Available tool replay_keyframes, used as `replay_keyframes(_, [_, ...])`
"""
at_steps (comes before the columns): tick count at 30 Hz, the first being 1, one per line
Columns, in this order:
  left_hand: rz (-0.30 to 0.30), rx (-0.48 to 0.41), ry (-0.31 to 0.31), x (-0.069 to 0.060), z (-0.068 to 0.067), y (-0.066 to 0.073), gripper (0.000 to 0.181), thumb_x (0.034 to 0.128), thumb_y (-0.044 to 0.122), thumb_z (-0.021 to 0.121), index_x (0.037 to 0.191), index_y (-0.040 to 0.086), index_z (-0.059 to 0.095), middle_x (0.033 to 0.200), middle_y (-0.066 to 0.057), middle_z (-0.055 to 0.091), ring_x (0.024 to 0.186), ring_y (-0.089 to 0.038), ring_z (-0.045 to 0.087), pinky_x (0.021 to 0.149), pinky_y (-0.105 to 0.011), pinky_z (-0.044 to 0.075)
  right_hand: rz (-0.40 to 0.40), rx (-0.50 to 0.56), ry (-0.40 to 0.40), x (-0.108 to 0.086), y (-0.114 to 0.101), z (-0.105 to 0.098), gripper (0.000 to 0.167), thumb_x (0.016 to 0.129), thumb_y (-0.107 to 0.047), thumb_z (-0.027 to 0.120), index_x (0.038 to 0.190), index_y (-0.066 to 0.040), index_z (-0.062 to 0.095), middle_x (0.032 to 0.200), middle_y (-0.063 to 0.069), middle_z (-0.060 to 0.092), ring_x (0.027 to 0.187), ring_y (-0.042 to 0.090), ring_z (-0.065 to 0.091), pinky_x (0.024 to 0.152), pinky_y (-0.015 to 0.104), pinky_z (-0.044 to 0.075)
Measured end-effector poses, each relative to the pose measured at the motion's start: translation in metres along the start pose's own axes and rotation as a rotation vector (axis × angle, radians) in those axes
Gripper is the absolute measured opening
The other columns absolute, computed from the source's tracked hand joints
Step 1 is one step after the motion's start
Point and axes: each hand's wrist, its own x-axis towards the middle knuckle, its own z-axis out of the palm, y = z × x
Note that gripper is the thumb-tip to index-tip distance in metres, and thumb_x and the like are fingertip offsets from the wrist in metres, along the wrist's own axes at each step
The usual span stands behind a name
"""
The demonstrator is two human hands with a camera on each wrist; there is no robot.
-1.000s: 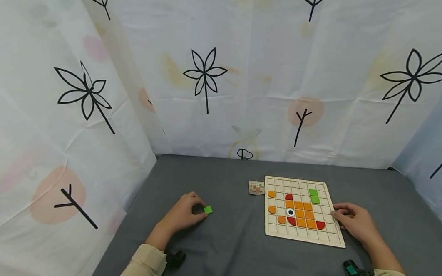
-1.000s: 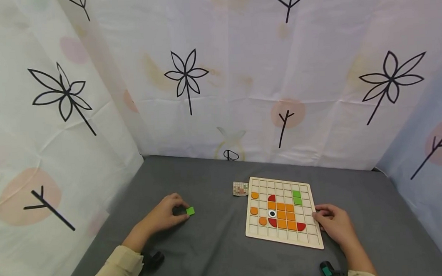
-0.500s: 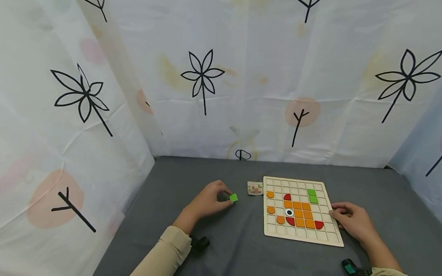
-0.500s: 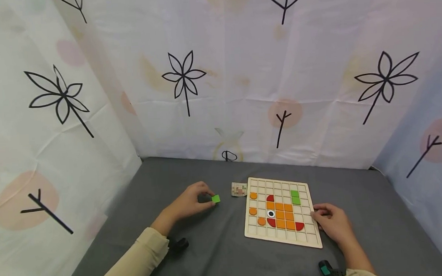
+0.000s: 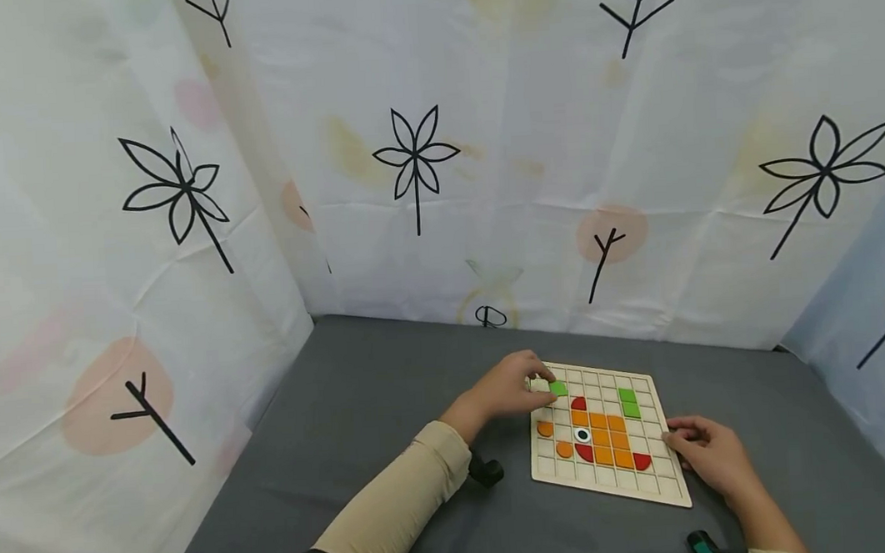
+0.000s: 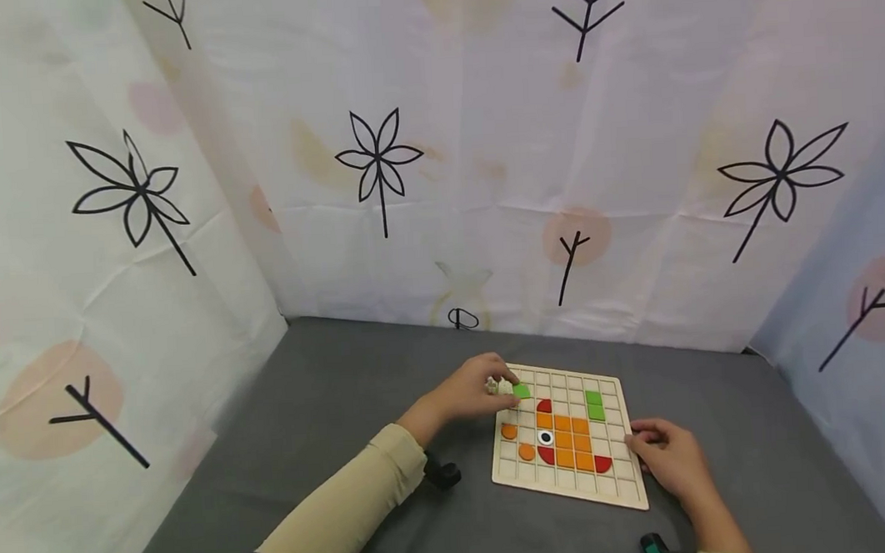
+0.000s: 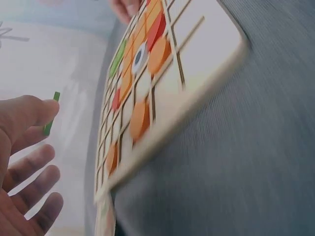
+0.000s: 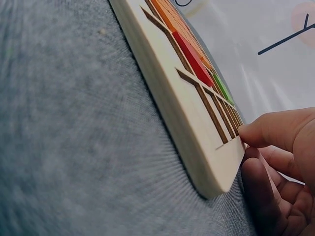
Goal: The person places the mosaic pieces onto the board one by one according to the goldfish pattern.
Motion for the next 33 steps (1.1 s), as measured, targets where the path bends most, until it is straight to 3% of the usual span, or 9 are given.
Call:
replay_keyframes(8, [0.034, 0.070, -0.069, 0.038, 0.035, 0.030, 0.031, 0.1028, 0.031, 0.072, 0.128, 0.014, 0.077, 0.126, -0.002, 0.067, 0.114, -0.016, 0.065, 0.092, -0.016, 0.051, 0.030, 0.002, 0.002, -0.002, 0.003, 0.004, 0.050, 0.100, -0.022, 0.071, 0.137, 0.010, 0.061, 0.105, 0.013, 0.069, 0.079, 0.009, 0.061, 0.061, 0.026, 0.058])
replay_keyframes(13, [0.062, 0.128, -0.085, 0.056, 0.055, 0.041, 0.030, 0.1027, 0.032, 0.072, 0.126, 0.015, 0.078, 0.126, 0.002, 0.068, 0.108, -0.009, 0.063, 0.086, -0.012, 0.048, 0.031, 0.016, 0.004, -0.002, 0.001, 0.004, 0.050, 0.101, -0.021, 0.070, 0.137, 0.011, 0.060, 0.103, 0.014, 0.069, 0.078, 0.010, 0.061, 0.061, 0.026, 0.057])
replay_keyframes(18, [0.047, 0.221, -0.080, 0.072, 0.073, 0.049, 0.029, 0.1019, 0.036, 0.072, 0.126, 0.021, 0.079, 0.121, 0.006, 0.068, 0.101, -0.003, 0.061, 0.081, -0.010, 0.046, 0.019, -0.002, 0.004, 0.001, -0.001, 0.001, 0.049, 0.101, -0.021, 0.069, 0.138, 0.010, 0.060, 0.104, 0.014, 0.069, 0.078, 0.009, 0.061, 0.062, 0.026, 0.057])
replay_keyframes(25, [0.023, 0.362, -0.097, 0.091, 0.095, 0.054, 0.028, 0.1008, 0.042, 0.073, 0.124, 0.028, 0.079, 0.118, 0.015, 0.070, 0.103, 0.003, 0.061, 0.085, -0.009, 0.047, 0.006, 0.000, -0.018, 0.002, -0.001, -0.001, 0.051, 0.102, -0.023, 0.069, 0.139, 0.011, 0.059, 0.105, 0.014, 0.070, 0.077, 0.007, 0.062, 0.062, 0.026, 0.058])
replay_keyframes(33, [-0.004, 0.410, -0.113, 0.098, 0.106, 0.062, 0.025, 0.0993, 0.044, 0.074, 0.120, 0.032, 0.080, 0.111, 0.020, 0.071, 0.095, 0.005, 0.059, 0.082, -0.008, 0.046, 0.009, -0.001, -0.018, 0.001, 0.000, -0.002, 0.052, 0.101, -0.025, 0.069, 0.139, 0.009, 0.060, 0.103, 0.011, 0.070, 0.076, 0.004, 0.062, 0.063, 0.026, 0.059])
